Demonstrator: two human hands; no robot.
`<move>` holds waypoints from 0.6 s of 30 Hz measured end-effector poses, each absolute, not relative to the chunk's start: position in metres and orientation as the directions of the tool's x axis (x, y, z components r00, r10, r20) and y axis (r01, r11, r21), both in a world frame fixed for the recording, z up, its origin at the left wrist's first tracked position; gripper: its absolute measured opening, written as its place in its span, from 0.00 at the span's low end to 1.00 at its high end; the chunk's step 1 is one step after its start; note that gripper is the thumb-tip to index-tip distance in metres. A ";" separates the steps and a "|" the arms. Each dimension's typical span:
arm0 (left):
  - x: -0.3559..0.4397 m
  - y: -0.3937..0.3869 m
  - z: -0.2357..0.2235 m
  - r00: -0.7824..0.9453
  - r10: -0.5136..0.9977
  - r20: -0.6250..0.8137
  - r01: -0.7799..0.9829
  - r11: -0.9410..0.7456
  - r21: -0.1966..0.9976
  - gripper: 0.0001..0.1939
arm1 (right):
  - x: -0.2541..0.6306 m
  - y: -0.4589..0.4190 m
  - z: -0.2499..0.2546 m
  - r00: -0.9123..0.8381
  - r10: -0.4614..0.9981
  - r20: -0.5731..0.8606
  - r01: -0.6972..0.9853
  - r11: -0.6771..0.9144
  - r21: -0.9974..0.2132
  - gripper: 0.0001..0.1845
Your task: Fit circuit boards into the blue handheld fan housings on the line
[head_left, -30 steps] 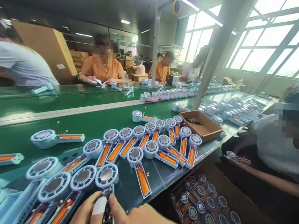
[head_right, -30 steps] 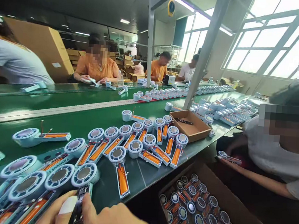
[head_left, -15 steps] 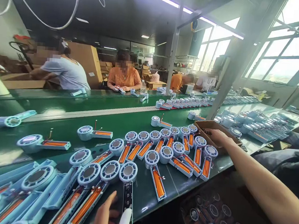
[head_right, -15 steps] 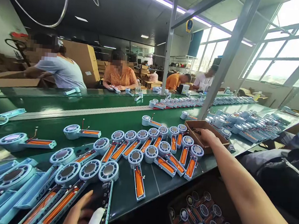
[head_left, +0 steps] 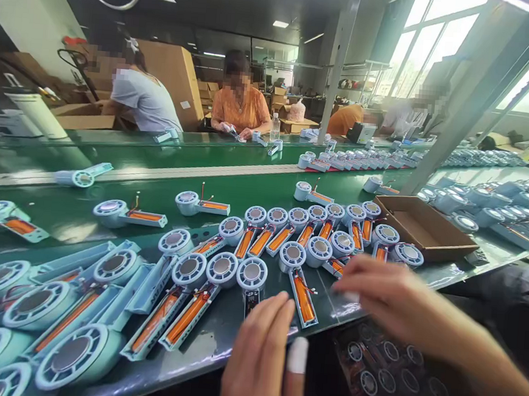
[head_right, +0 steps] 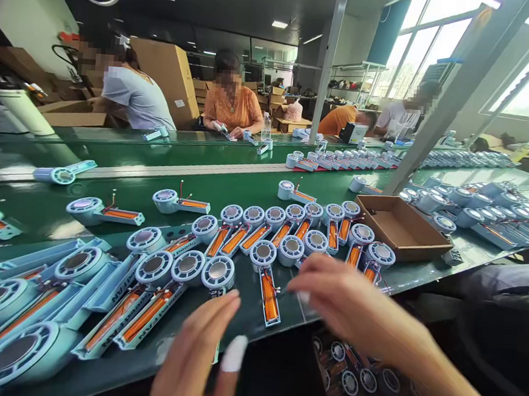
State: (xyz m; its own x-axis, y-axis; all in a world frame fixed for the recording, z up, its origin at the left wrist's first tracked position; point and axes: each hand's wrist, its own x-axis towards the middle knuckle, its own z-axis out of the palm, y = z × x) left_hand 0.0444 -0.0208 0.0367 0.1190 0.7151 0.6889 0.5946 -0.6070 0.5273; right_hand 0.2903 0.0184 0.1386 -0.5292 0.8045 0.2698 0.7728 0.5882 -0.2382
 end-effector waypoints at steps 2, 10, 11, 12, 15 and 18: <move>0.058 -0.018 0.031 0.185 0.735 0.652 0.557 -0.625 0.547 0.23 | 0.252 0.002 0.125 -0.600 0.767 0.230 0.676 0.639 -0.367 0.16; 0.064 -0.022 0.000 0.037 0.912 0.409 0.504 -0.371 0.780 0.17 | 0.226 0.041 0.087 -0.181 0.930 0.321 0.872 0.302 -0.384 0.11; 0.065 -0.024 -0.002 0.034 0.904 0.425 0.515 -0.381 0.768 0.17 | 0.224 0.047 0.082 -0.199 0.928 0.316 0.905 0.298 -0.305 0.12; 0.066 -0.025 -0.005 0.031 0.896 0.443 0.534 -0.389 0.751 0.17 | 0.222 0.052 0.076 -0.235 0.922 0.309 0.920 0.314 -0.235 0.12; 0.062 -0.025 -0.011 0.042 0.874 0.484 0.611 -0.406 0.680 0.17 | 0.220 0.056 0.063 -0.350 0.868 0.352 0.902 0.414 -0.124 0.11; 0.046 -0.022 -0.017 0.106 0.845 0.524 0.652 -0.457 0.605 0.16 | 0.224 0.046 0.059 -0.458 0.763 0.456 0.842 0.537 -0.053 0.13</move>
State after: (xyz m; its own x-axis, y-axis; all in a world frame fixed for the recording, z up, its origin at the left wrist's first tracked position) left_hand 0.0456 -0.0222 -0.0166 0.1058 0.8450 0.5243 0.6523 -0.4569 0.6048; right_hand 0.2237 0.0459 0.0587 -0.4582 0.7630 0.4559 0.8419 0.5371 -0.0527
